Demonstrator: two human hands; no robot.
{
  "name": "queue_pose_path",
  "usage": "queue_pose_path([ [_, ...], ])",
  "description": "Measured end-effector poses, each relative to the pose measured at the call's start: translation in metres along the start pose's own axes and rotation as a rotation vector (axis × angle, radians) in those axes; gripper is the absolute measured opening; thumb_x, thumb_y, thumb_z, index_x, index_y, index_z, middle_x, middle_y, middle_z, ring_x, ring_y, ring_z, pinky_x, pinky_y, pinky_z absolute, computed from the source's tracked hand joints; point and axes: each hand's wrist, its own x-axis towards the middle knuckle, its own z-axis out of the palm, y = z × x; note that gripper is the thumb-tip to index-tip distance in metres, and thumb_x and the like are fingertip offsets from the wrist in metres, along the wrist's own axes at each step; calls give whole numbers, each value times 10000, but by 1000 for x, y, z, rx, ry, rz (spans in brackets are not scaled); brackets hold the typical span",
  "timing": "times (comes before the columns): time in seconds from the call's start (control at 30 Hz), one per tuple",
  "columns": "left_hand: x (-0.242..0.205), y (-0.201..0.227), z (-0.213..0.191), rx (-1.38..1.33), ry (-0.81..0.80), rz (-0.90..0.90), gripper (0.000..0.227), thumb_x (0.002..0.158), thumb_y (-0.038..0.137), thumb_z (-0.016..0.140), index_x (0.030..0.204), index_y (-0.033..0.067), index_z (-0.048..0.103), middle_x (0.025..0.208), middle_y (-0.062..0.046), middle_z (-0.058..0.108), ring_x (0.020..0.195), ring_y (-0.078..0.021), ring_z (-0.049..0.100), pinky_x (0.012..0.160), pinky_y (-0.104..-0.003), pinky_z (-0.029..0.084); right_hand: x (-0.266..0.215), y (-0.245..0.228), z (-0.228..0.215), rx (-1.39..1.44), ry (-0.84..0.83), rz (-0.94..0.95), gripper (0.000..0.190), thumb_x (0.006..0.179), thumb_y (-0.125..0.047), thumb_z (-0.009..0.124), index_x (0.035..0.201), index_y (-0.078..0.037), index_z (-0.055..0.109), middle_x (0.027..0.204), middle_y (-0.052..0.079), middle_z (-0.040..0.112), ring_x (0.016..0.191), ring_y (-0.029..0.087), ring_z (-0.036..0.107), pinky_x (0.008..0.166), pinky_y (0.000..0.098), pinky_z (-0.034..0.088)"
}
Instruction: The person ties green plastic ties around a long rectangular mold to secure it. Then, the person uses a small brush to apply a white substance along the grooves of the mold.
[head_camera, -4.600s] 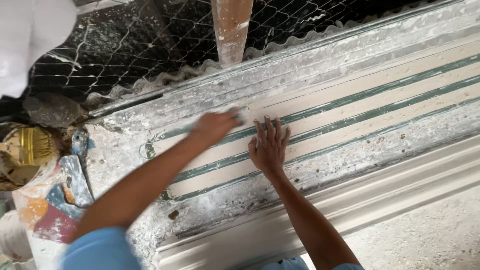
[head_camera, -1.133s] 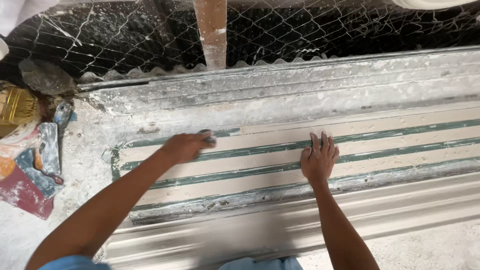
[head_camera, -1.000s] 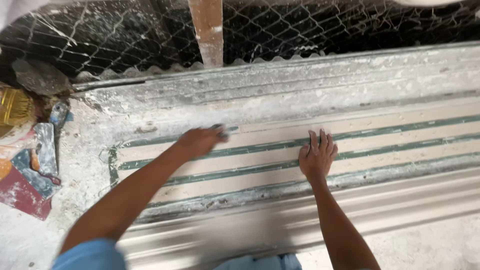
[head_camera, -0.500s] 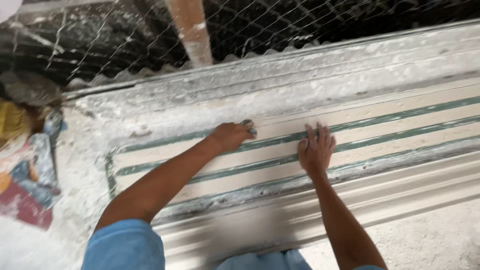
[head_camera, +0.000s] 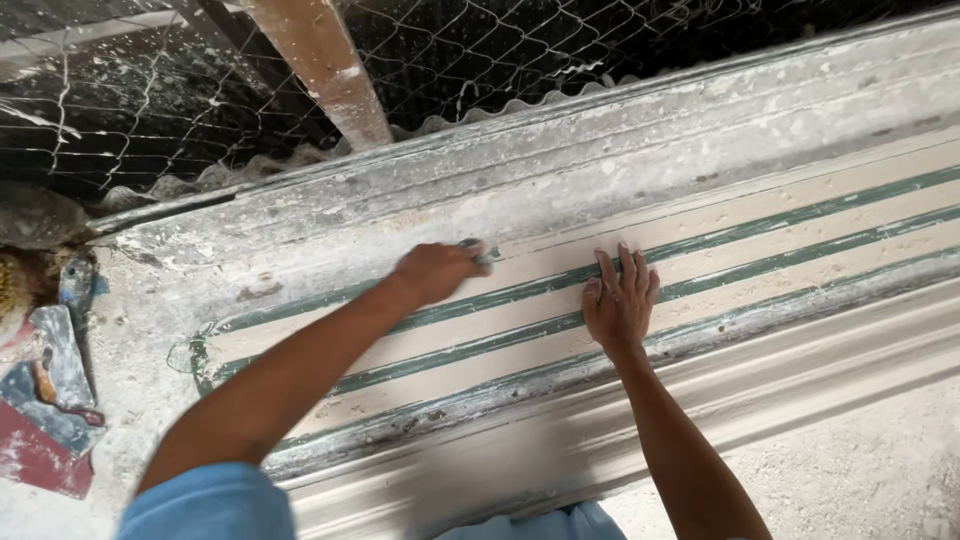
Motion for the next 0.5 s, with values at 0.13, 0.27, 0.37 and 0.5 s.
queue_pose_path([
  [0.13, -64, -43, 0, 65, -151, -121, 578, 979, 100, 415, 1383, 486, 564, 1658, 123, 304, 1350, -245, 549, 997, -413, 557, 3, -1, 7, -23, 28, -11, 511, 976, -278, 478, 1473, -180, 546, 1586, 175, 423, 1493, 414, 304, 1216, 643, 176],
  [0.27, -15, -22, 0, 9, -14, 31, 515, 1014, 105, 457, 1431, 390, 559, 1549, -26, 436, 1232, -291, 613, 980, -445, 540, -1, 1, 9, -38, 6, 7, 492, 1008, -270, 468, 1489, -193, 538, 1595, 171, 418, 1507, 414, 297, 1224, 642, 177],
  [0.37, 65, 29, -5, -12, 150, 178, 543, 962, 28, 475, 1358, 356, 649, 1502, -3, 561, 1185, -280, 662, 948, -412, 578, -3, -1, 4, -24, 8, -6, 487, 1012, -293, 468, 1484, -188, 530, 1589, 165, 422, 1511, 408, 295, 1225, 638, 177],
  [0.5, 55, 21, -2, 17, 131, 153, 480, 1014, 108, 480, 1346, 414, 644, 1500, 39, 518, 1272, -266, 598, 999, -412, 534, 2, 4, 0, 4, 13, -17, 515, 980, -295, 464, 1483, -199, 524, 1588, 168, 408, 1510, 408, 279, 1223, 633, 162],
])
